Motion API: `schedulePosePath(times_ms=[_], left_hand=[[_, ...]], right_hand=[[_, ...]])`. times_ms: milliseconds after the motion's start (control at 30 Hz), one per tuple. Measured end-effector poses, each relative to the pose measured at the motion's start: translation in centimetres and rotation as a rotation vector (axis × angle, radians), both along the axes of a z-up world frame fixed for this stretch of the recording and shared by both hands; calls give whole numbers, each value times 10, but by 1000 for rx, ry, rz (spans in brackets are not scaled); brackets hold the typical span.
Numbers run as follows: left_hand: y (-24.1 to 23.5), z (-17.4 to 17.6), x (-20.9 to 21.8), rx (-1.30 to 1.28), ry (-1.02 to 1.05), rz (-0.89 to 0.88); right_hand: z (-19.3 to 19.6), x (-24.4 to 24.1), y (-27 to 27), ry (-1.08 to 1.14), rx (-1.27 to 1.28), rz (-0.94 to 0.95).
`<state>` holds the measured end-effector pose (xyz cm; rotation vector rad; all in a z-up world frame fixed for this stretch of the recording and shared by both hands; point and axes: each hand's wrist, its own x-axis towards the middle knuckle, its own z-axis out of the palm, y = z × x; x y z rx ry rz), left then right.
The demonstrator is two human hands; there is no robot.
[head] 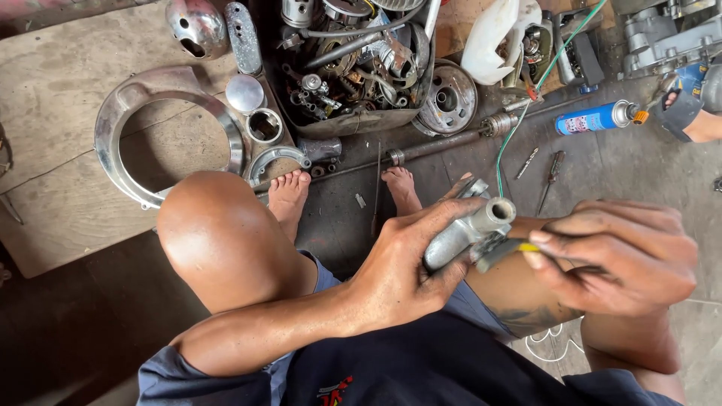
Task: A person is cleaning a metal motorcycle engine component using a wire brush to remove dirt and oxidation.
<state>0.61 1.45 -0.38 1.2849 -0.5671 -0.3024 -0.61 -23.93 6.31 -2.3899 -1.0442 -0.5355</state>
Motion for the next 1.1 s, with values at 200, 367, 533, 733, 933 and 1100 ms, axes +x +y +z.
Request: schedulePosePath(times_ms=[200, 367, 533, 733, 933, 1100], left_hand=[[-1, -5, -3, 5, -4, 8], [1, -1, -1, 35, -9, 25], [-2, 3, -1, 53, 64, -5], [-4, -2, -4, 40, 66, 8], [-4, -3, -3, 70, 47, 16], [-2, -1, -1, 54, 66, 15]], right_hand=[[6, 3, 18, 42, 14, -35], [3, 1, 8, 67, 10, -75], [-2, 2, -3, 21, 24, 21], [3, 3, 5, 7, 1, 5], [6, 5, 19, 7, -15, 13], [2, 2, 7, 28, -34, -63]])
